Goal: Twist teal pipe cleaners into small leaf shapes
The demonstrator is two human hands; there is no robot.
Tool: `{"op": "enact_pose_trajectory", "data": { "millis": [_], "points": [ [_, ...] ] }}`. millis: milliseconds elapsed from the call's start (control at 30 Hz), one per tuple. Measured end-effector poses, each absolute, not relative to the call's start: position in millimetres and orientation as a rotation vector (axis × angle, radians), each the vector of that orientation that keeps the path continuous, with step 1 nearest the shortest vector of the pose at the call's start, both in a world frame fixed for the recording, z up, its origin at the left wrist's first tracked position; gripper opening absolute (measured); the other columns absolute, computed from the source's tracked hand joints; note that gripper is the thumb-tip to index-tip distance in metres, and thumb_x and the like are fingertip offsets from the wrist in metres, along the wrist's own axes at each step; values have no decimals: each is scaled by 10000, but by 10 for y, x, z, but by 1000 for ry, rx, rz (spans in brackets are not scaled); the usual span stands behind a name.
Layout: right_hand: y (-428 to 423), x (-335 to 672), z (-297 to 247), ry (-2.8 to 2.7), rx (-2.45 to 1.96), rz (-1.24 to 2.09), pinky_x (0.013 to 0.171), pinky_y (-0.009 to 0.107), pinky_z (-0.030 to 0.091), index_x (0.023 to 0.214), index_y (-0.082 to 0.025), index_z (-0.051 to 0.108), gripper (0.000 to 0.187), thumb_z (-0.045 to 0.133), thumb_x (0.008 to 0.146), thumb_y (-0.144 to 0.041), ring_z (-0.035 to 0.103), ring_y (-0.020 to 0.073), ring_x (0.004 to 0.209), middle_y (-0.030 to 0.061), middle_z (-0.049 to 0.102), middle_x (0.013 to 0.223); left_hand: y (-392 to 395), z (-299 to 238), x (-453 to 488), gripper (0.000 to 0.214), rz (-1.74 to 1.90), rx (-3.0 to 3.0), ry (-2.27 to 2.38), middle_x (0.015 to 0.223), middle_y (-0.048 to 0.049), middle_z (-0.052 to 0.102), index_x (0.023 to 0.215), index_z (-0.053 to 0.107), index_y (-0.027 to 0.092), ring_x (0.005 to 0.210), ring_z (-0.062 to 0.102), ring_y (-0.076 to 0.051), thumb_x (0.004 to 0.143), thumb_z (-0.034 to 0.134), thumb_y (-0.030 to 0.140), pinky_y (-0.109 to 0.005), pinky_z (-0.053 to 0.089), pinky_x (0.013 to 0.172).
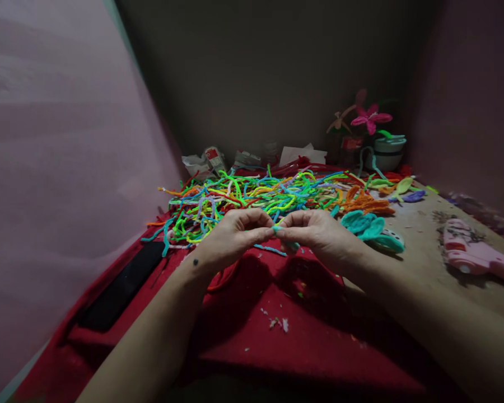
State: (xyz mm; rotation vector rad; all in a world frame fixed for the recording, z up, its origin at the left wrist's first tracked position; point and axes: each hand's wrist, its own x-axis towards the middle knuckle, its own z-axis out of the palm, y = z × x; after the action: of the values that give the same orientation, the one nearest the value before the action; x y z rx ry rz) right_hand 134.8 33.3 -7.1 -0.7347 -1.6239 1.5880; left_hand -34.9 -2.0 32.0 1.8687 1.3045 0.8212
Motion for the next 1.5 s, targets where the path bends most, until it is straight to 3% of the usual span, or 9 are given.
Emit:
{"op": "enact_pose_trajectory", "data": {
  "millis": [167,400,700,933,1067,1233,1367,1500],
  "points": [
    [323,1346,-47,-1631,-807,1559,541,242,373,594,-134,609,86,637,626,-208,478,90,493,-9,571,517,-16,267,-351,69,968,2326,1333,773,-2,549,731,620,160,774,510,-115,733,554,142,-224,386,728],
    [327,1332,-55,-1510,-738,1645,533,243,369,561,-134,578,48,614,593,-126,469,84,472,-21,550,493,-34,140,-268,67,1056,2437,1512,643,36,523,743,528,168,554,454,-67,733,491,113,-185,362,538],
    [270,1270,-61,-1404,-749,1584,532,240,368,616,-135,616,54,613,564,-145,476,83,496,-28,572,527,-33,30,-145,48,1233,1911,1484,644,32,529,755,471,183,526,491,-82,724,506,194,-201,389,494],
    [260,1302,-57,-1505,-802,1469,544,249,374,627,-134,619,46,600,626,-176,497,100,529,-11,587,550,-31,127,-93,98,1252,1457,1340,528,64,474,704,473,169,452,417,-58,693,559,215,-183,334,455],
    [273,1304,-82,-1561,-753,1482,555,253,377,765,-135,660,137,582,689,-218,494,100,539,-3,613,610,-7,115,-130,82,1236,1565,1367,552,62,445,742,486,179,458,394,-60,711,548,223,-187,318,454],
    [238,1292,-99,-1779,-860,995,656,266,411,765,-144,684,177,511,730,-132,559,134,654,34,658,702,-33,92,-123,28,1341,2017,1663,735,9,483,660,563,171,631,474,-81,686,557,181,-199,389,597],
    [195,1284,-136,-1933,-876,463,689,280,411,751,-152,673,197,486,746,-91,565,158,694,61,662,737,-65,108,-83,45,1244,1744,1598,597,35,526,708,544,177,505,498,-86,712,527,218,-200,389,498],
    [178,1270,-154,-1936,-864,375,672,266,417,760,-162,661,173,497,765,-108,573,155,684,56,665,731,-65,137,-52,44,1311,1530,1478,529,41,556,643,497,163,468,500,-85,669,533,159,-200,388,476]
  ]
}}
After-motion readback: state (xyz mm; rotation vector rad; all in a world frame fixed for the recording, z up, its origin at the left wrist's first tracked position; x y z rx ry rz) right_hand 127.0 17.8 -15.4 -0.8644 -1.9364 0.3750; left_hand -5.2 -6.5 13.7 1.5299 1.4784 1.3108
